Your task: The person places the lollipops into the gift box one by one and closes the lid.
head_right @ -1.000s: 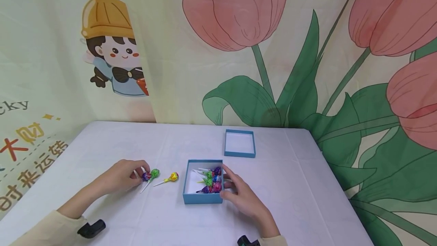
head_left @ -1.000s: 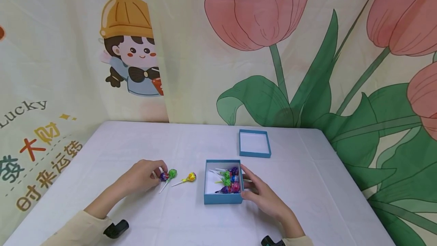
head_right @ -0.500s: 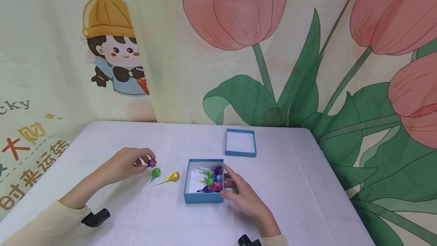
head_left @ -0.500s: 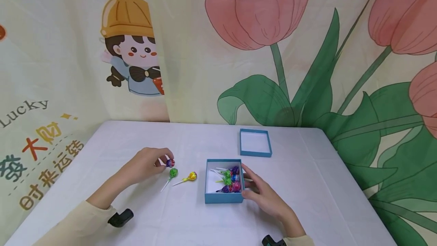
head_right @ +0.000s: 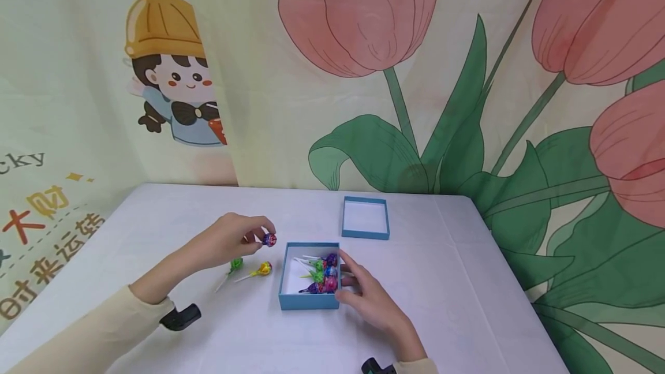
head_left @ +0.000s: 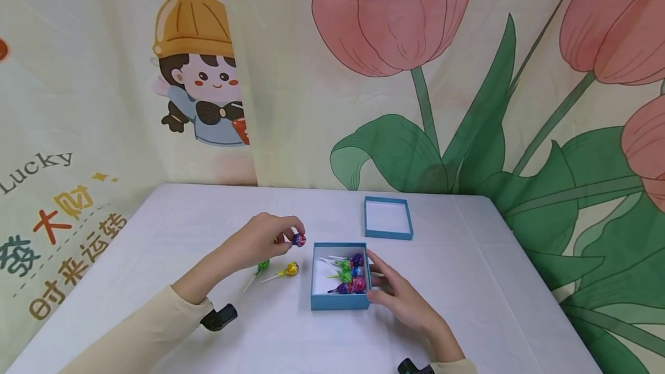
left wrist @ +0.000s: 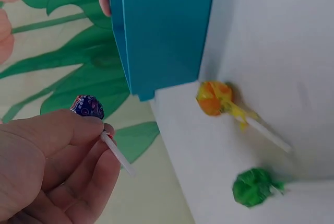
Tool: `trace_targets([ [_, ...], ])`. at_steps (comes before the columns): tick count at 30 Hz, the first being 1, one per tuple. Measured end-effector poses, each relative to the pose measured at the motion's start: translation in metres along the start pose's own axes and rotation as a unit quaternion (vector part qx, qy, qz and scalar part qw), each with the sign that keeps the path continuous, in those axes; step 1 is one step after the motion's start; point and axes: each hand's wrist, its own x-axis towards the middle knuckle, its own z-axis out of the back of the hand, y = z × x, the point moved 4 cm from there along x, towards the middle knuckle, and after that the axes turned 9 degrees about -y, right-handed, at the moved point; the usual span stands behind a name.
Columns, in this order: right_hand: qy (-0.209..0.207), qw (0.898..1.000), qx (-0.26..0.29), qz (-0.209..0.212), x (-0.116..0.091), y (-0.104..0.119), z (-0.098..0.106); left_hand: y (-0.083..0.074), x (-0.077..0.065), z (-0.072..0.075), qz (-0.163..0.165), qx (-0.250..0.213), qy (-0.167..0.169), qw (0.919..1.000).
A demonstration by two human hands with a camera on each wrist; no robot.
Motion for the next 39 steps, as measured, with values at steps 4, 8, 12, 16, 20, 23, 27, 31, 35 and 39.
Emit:
trace_targets([
  [4, -0.001, 1.0, -0.005, 0.001, 0.0, 0.001, -0.001, -0.016, 0.009, -0.005, -0.02, -0.003, 0.009, 0.9998],
  [8, -0.004, 1.0, -0.007, -0.002, -0.001, 0.002, -0.001, -0.03, 0.019, -0.015, -0.035, -0.006, 0.018, 0.9992],
  [12, -0.003, 1.0, -0.006, -0.004, -0.001, 0.002, -0.001, -0.041, 0.029, -0.029, -0.052, -0.009, 0.026, 0.9982],
  [16, 0.0, 1.0, 0.0, -0.005, -0.001, 0.003, 0.0, -0.052, 0.037, -0.041, -0.074, -0.014, 0.034, 0.9966],
  [20, 0.006, 1.0, 0.008, -0.007, 0.0, 0.004, 0.0, -0.059, 0.043, -0.052, -0.1, -0.014, 0.031, 0.9944],
  [23, 0.008, 1.0, 0.01, -0.007, -0.001, 0.004, 0.0, -0.061, 0.046, -0.061, -0.118, -0.011, 0.03, 0.9926],
  [27, 0.009, 1.0, 0.009, -0.007, -0.002, 0.005, 0.0, -0.06, 0.05, -0.073, -0.12, 0.004, 0.036, 0.9921],
  [31, 0.011, 1.0, 0.008, -0.006, -0.002, 0.004, -0.001, -0.056, 0.049, -0.083, -0.11, 0.018, 0.043, 0.9928],
  [35, 0.012, 1.0, 0.008, -0.003, -0.002, 0.003, -0.001, -0.052, 0.047, -0.088, -0.109, 0.025, 0.045, 0.9928],
  [39, 0.011, 1.0, 0.008, 0.0, -0.002, 0.004, -0.001, -0.05, 0.045, -0.091, -0.108, 0.029, 0.049, 0.9925],
])
